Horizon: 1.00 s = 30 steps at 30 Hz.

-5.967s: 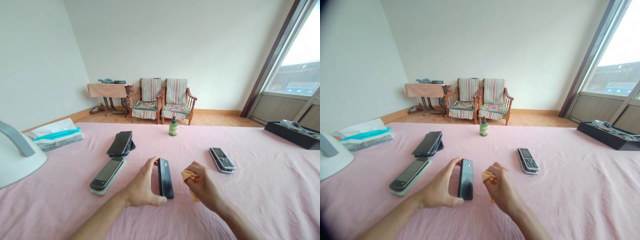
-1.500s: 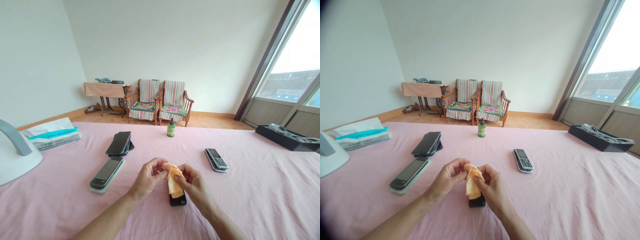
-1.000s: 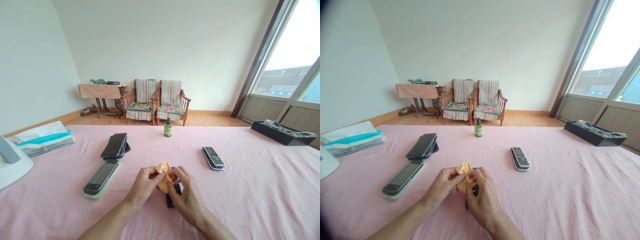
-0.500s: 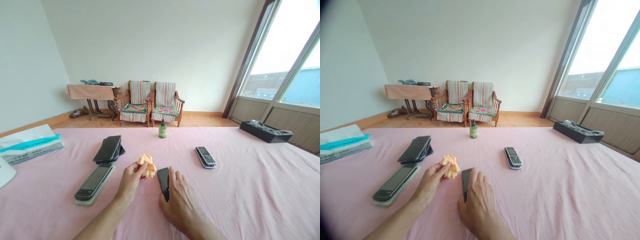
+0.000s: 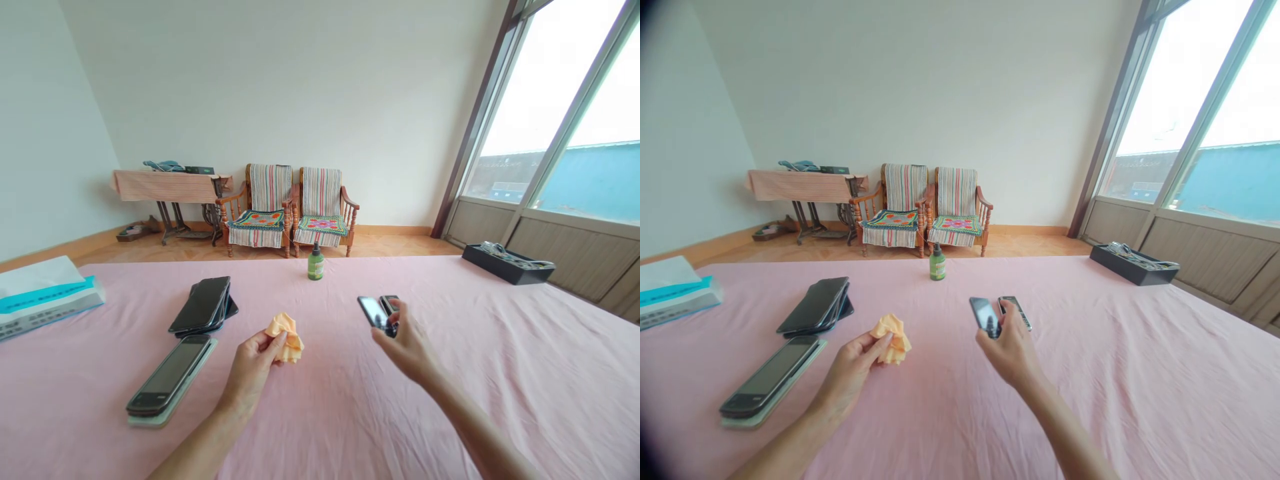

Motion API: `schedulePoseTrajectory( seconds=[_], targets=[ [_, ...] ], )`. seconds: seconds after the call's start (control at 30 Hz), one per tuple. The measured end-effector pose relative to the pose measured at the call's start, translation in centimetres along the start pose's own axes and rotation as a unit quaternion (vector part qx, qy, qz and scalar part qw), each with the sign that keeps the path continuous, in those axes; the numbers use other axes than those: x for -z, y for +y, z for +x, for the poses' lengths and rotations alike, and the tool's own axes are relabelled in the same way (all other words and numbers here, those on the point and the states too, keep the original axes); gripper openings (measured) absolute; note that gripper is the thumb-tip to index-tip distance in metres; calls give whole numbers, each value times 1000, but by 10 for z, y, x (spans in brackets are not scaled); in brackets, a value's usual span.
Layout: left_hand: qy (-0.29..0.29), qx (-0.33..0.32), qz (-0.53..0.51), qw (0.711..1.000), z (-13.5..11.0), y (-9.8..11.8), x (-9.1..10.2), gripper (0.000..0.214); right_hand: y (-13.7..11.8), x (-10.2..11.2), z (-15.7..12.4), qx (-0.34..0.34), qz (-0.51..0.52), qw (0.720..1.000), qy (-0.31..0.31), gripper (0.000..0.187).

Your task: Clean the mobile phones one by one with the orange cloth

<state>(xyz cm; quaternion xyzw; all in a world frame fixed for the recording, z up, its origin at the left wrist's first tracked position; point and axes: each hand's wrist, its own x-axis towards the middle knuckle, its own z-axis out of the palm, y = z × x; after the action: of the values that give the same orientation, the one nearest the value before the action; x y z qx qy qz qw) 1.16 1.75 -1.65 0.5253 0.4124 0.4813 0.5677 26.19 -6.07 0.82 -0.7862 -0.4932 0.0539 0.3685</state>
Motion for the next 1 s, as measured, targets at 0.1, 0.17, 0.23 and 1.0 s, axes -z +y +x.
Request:
schedulePoseTrajectory(
  seconds=[0.1, 0.17, 0.23, 1.0],
  targets=[
    [0, 3, 3, 1000, 0, 0, 0, 39, 22, 9, 29, -25, -86, 994, 64, 71],
    [0, 3, 6, 1000, 1, 0, 0, 39, 34, 8, 42, -37, -138, 987, 78, 73],
    [-1, 3, 9, 1000, 1, 0, 0, 37, 42, 5, 49, -46, -170, 981, 80, 73],
    [1, 1, 17, 1000, -3, 7, -4, 31, 56, -7, 45, -70, -187, 978, 53, 65]
  ],
)
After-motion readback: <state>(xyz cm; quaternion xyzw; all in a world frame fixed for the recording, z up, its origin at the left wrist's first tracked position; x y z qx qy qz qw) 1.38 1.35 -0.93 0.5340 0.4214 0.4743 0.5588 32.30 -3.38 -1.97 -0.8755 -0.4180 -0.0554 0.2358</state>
